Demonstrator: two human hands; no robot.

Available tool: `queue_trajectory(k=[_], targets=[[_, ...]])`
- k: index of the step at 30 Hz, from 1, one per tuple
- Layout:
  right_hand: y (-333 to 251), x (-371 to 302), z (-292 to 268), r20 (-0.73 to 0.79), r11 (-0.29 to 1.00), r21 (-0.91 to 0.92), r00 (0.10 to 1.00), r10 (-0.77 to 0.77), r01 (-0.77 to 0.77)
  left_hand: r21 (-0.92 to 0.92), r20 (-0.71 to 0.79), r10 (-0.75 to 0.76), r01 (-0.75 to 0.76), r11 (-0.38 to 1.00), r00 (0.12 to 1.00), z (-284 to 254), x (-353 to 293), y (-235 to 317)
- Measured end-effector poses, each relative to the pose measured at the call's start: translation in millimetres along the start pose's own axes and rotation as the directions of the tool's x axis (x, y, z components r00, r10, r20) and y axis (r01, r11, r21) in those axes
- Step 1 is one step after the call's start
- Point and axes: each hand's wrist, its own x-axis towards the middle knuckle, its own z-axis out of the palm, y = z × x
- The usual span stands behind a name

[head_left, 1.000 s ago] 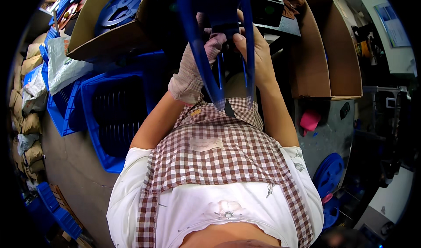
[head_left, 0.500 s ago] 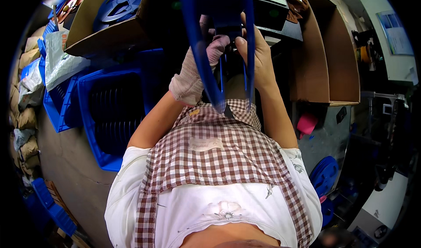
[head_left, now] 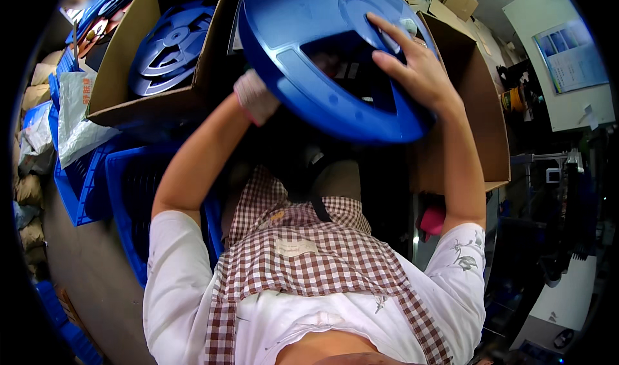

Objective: The person repeatedly picks up blue plastic fan-like parts, places them on a machine, and presses buttons. They then remove the parts and place them into a blue crate. The person also uses a small tool to scrape or trim edges on some of the parts.

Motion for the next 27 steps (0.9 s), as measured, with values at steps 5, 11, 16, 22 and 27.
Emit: queue_trajectory(k=[5,11,16,22,27], targets=[[10.2,75.1,-5.1,0.000,0.915,-0.369,0.984,0.177,-0.164,-0.096,-0.291,0.023,-0.053,0.994,0.956,-82.7,48.1,-22.3],[40.3,151.8,6.3,0.141,0.944,-0.316,0.978,0.151,-0.100,-0.328,-0.439,-0.166,0.015,0.945,0.883,-110.0,58.6,-36.6],[38.1,155.5,15.6,0.228,0.950,-0.291,0.956,0.183,-0.112,-0.371,-0.415,-0.199,0.035,0.928,0.888,-98.2,34.1,-35.0],[23.0,134.5,13.5,0.207,0.888,-0.454,0.960,0.187,-0.075,-0.204,-0.418,-0.352,0.291,0.935,0.838,-76.2,10.2,-6.9],[60.8,97.3,13.5,-0.180,0.945,-0.327,0.980,-0.081,0.018,0.286,-0.562,-0.008,0.204,0.936,0.827,-58.0,-46.5,4.7]])
